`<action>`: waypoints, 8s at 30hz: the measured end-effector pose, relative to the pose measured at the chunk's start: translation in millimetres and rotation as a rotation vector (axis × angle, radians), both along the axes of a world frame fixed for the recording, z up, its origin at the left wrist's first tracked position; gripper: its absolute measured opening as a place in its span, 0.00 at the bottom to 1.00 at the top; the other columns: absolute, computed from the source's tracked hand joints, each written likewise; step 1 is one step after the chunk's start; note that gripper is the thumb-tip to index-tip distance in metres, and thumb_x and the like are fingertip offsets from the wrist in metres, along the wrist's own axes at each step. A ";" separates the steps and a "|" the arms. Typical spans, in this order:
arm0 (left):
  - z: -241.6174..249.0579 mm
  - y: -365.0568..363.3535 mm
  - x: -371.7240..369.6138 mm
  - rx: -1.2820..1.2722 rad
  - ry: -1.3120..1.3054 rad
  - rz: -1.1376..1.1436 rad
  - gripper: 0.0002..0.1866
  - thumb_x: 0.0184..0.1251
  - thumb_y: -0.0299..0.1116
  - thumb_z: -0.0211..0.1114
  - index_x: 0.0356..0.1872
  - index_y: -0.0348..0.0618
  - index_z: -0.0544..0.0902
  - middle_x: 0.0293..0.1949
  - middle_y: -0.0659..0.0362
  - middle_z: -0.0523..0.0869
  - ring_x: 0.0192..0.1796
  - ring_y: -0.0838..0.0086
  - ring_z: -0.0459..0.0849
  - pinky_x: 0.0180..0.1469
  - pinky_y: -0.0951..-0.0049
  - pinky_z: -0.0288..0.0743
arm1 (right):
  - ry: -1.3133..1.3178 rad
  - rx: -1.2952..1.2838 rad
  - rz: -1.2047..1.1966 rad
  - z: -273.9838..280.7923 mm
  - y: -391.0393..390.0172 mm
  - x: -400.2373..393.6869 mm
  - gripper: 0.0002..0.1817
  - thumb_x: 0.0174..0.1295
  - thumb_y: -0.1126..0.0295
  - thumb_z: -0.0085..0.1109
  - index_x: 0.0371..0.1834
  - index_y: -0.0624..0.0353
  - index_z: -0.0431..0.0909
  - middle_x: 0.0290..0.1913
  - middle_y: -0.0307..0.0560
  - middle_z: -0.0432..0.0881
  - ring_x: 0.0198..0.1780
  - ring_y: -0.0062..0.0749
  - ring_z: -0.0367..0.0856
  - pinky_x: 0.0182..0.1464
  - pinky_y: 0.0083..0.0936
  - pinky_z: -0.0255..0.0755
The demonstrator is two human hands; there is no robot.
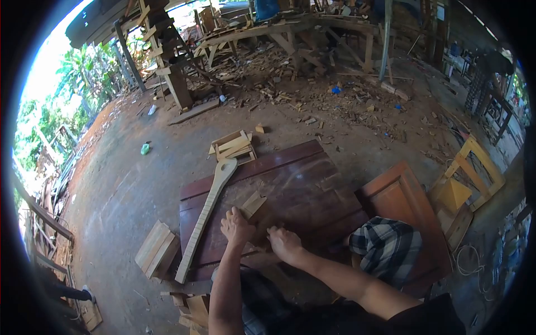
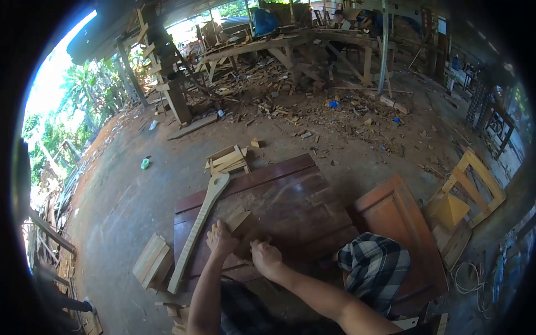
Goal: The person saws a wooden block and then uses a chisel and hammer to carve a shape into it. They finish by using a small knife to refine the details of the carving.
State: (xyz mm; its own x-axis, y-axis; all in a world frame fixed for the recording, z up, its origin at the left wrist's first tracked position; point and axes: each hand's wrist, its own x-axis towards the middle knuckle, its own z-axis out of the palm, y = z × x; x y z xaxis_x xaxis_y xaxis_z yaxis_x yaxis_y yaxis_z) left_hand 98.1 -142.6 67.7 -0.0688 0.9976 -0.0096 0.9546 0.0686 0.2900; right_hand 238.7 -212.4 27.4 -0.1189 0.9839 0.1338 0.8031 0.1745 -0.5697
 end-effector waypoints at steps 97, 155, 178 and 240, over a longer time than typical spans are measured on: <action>-3.9 37.9 -22.8 -0.091 -0.001 -0.108 0.35 0.42 0.39 0.77 0.55 0.46 0.72 0.54 0.49 0.79 0.57 0.47 0.78 0.55 0.55 0.78 | -0.164 -0.145 0.105 -29.8 54.6 -16.9 0.15 0.72 0.61 0.47 0.45 0.64 0.71 0.36 0.65 0.84 0.41 0.60 0.85 0.43 0.51 0.80; -2.7 48.7 -48.7 -0.084 -0.095 -0.079 0.29 0.46 0.36 0.72 0.52 0.41 0.73 0.52 0.48 0.81 0.56 0.47 0.79 0.57 0.58 0.77 | -0.071 -0.206 0.005 -0.8 36.5 -22.0 0.15 0.72 0.61 0.45 0.44 0.63 0.75 0.39 0.68 0.84 0.44 0.64 0.83 0.49 0.54 0.76; -2.9 38.0 -50.7 -0.120 -0.105 -0.161 0.32 0.44 0.37 0.74 0.53 0.41 0.73 0.52 0.48 0.81 0.56 0.48 0.79 0.57 0.56 0.77 | -0.170 -0.241 0.003 5.5 55.3 -46.5 0.14 0.71 0.63 0.46 0.46 0.64 0.73 0.39 0.67 0.84 0.45 0.62 0.84 0.49 0.52 0.77; -4.8 54.3 -69.2 -0.171 -0.103 -0.009 0.36 0.43 0.37 0.75 0.57 0.39 0.71 0.56 0.46 0.78 0.59 0.47 0.76 0.60 0.57 0.76 | -0.170 -0.193 0.097 -6.4 70.2 -56.9 0.16 0.75 0.60 0.39 0.44 0.64 0.68 0.37 0.68 0.84 0.44 0.64 0.84 0.47 0.54 0.77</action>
